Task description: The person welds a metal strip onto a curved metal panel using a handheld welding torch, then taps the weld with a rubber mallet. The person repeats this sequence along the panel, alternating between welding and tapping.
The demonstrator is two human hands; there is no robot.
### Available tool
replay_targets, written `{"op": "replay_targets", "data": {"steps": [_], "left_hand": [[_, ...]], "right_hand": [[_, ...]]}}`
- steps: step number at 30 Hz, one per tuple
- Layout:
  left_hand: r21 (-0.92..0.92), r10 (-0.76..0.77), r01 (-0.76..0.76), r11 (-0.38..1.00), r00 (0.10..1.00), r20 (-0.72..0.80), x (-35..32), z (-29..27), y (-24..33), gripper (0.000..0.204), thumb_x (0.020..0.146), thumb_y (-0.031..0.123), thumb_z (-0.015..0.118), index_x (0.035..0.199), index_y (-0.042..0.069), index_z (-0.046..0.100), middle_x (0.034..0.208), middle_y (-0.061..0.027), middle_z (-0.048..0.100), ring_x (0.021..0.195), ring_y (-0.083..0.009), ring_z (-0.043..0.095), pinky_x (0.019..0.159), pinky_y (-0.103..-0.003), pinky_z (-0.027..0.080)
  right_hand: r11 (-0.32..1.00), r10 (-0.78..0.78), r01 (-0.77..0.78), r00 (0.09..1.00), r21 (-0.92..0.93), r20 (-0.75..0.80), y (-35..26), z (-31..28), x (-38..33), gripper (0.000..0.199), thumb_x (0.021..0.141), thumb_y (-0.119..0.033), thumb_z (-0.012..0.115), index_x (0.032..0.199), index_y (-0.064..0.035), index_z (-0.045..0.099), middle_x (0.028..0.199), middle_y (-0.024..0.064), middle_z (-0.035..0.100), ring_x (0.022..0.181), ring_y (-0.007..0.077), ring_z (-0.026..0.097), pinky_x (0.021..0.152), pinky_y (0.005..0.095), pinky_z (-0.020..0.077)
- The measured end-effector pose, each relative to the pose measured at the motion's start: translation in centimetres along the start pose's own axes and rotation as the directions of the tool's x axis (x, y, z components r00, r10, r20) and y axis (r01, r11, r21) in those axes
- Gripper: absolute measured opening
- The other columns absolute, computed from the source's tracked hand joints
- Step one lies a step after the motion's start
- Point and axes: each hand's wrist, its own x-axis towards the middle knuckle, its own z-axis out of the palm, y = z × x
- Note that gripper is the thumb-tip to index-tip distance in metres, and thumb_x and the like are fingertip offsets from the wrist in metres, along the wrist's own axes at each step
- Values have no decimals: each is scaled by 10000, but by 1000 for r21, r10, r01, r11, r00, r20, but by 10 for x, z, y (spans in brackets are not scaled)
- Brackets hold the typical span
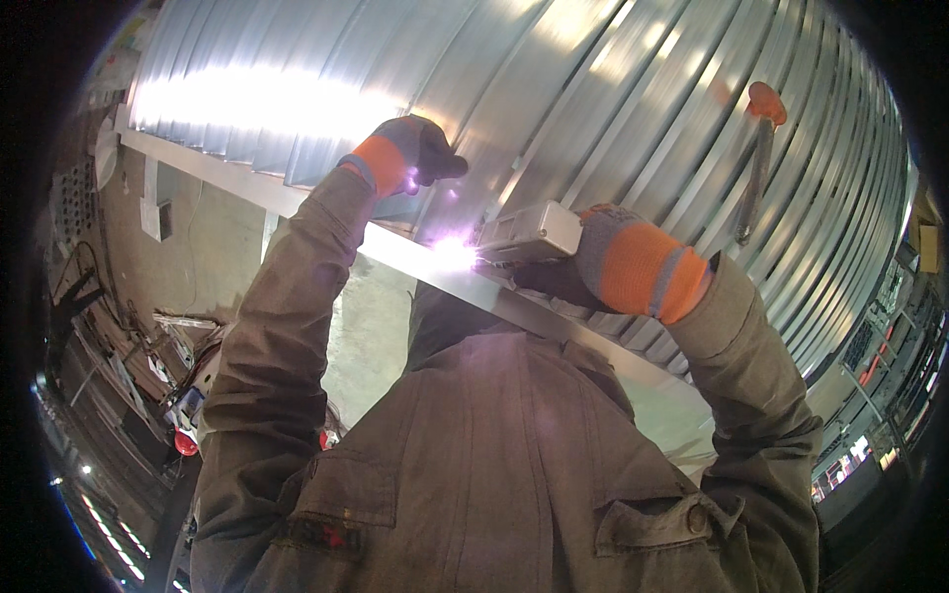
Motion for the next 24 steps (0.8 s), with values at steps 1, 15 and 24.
{"op": "replay_targets", "data": {"steps": [1, 15, 24], "left_hand": [[0, -36, 36, 999, 999, 8, -1, 0, 0, 407, 908, 472, 844, 945, 71, 783, 680, -43, 672, 557, -168, 629, 533, -351, 523], [50, -72, 64, 997, 983, 167, -4, 33, 53, 568, 925, 622, 755, 950, 57, 807, 766, -77, 737, 672, -240, 719, 709, -406, 603], [248, -121, 90, 964, 986, 112, 10, 52, 76, 546, 893, 606, 797, 896, 60, 819, 766, -75, 750, 701, -249, 707, 742, -417, 586]], "right_hand": [[999, -25, 25, 1000, 22, -4, 1, 0, -1, 358, 1029, -142, 755, 1373, -53, 708, 1198, 119, 803, 1056, 208, 786, 926, 355, 633], [991, -5, 24, 990, 132, -140, 33, -9, -84, 371, 988, -159, 803, 1333, -36, 740, 1176, 136, 803, 1031, 197, 766, 913, 352, 625], [978, -37, 68, 987, 196, -158, 65, -1, -94, 400, 997, -216, 803, 1365, -74, 732, 1244, 133, 788, 1073, 222, 767, 952, 362, 620]]}}
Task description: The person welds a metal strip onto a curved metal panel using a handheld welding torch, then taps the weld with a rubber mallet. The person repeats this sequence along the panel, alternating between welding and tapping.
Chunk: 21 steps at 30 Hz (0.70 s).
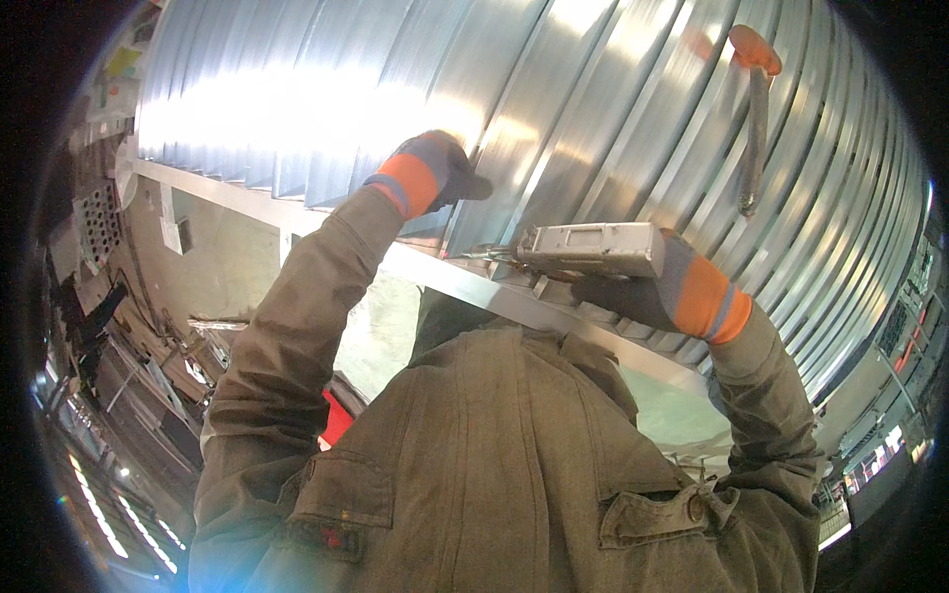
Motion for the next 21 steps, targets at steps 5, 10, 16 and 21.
{"op": "replay_targets", "data": {"steps": [5, 10, 16, 21], "left_hand": [[-60, 17, -15, 998, 999, 33, 4, 2, -6, 540, 912, 597, 796, 927, 58, 830, 751, -87, 744, 683, -247, 701, 747, -414, 587], [-139, 19, -17, 990, 1000, 12, 7, 7, -11, 480, 910, 546, 812, 863, 69, 823, 736, -80, 741, 663, -222, 698, 695, -386, 577], [-165, -3, 7, 986, 1000, 24, 6, 3, -8, 490, 868, 492, 892, 829, 30, 734, 695, -72, 699, 545, -173, 644, 509, -334, 535], [-306, -3, -10, 952, 999, -42, -7, 2, -5, 440, 847, 441, 916, 849, 41, 732, 693, -68, 688, 536, -177, 623, 498, -342, 507]], "right_hand": [[996, -26, 30, 998, 79, -49, 7, 3, 1, 399, 993, -239, 809, 1348, -71, 741, 1228, 134, 791, 1035, 219, 771, 923, 362, 621], [991, -133, 131, 989, -32, -69, 4, 0, -1, 396, 993, -207, 805, 1350, -51, 731, 1230, 124, 792, 990, 205, 768, 886, 354, 620], [919, 384, -295, 824, 263, -417, -6, -37, -81, 303, 1014, -123, 751, 1308, -47, 741, 1082, 70, 787, 901, 163, 733, 809, 328, 605], [942, 265, -303, 393, 148, -880, 12, -86, -160, 187, 1020, -186, 759, 1116, -27, 737, 894, 28, 715, 788, 133, 635, 705, 316, 513]]}}
